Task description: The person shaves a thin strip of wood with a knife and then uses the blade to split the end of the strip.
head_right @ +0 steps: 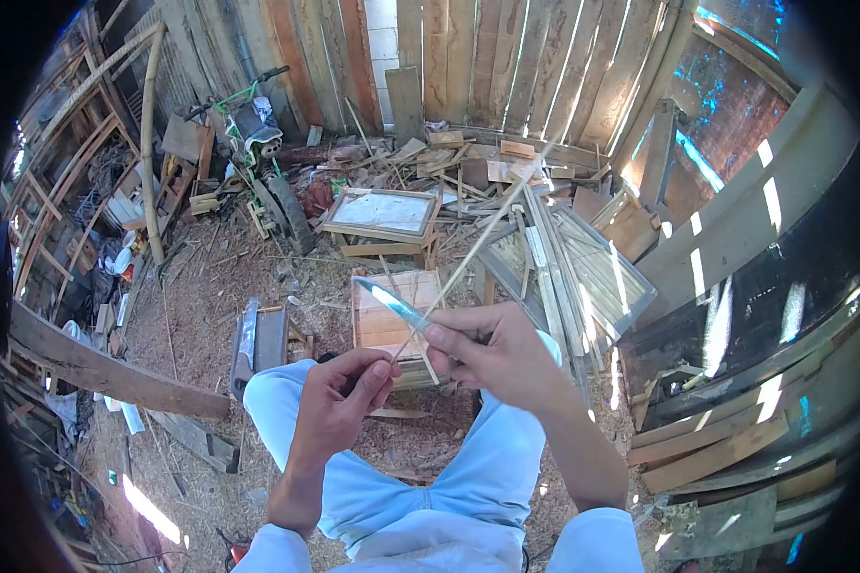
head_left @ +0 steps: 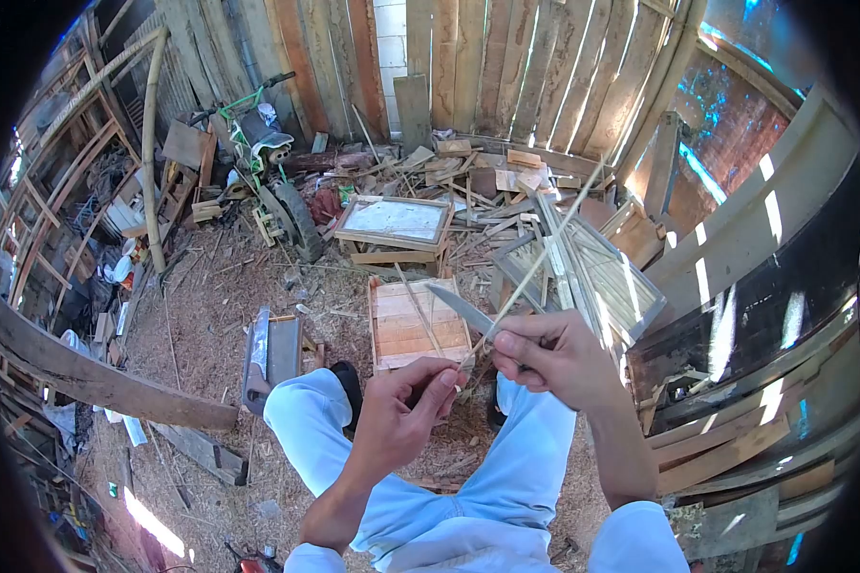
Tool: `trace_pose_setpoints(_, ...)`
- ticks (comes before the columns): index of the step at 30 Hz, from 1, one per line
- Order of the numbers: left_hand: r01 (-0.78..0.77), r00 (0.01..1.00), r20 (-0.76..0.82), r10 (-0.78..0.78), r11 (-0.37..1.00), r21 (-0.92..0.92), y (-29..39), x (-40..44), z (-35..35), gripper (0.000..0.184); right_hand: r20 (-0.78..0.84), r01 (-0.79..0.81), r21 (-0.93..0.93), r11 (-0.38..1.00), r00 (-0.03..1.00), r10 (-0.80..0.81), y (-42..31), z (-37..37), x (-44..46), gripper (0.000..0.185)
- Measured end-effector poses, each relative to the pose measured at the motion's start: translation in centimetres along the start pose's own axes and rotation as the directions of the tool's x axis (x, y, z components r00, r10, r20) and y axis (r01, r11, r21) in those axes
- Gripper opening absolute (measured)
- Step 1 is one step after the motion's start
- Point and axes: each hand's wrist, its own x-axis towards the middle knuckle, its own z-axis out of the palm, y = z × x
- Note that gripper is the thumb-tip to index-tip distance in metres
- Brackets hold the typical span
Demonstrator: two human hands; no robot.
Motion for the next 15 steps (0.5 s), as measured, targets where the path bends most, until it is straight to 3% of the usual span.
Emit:
trace_pose_setpoints(3,-0.043,0.999,0.013,0.043,0.999,0.021,-0.2,-0.3,-0.1,0.018,-0.008,0.033,0.059,0.998,0.999,-0.033,-0.1,-0.2,-0.1,0.022)
trace_pose_setpoints(12,0.103,0.991,0.103,-0.086,0.980,-0.168,0.1,0.1,-1.2,0.018,-0.046,0.003,-0.032,0.999,0.999,-0.005,-0.1,-0.3,0.5,0.020)
trace_pose_setpoints(14,0.095,0.991,0.102,-0.087,0.992,-0.079,-0.2,-0.1,-1.6,0.018,-0.292,0.065,-0.068,0.996,0.953,-0.082,0.7,-0.7,1.1,0.022)
trace_pose_setpoints(15,0.095,0.991,0.106,-0.087,0.992,-0.079,-0.5,-0.5,-1.9,0.018,-0.297,0.065,-0.069,0.996,0.951,-0.083,0.3,-1.6,0.9,0.022)
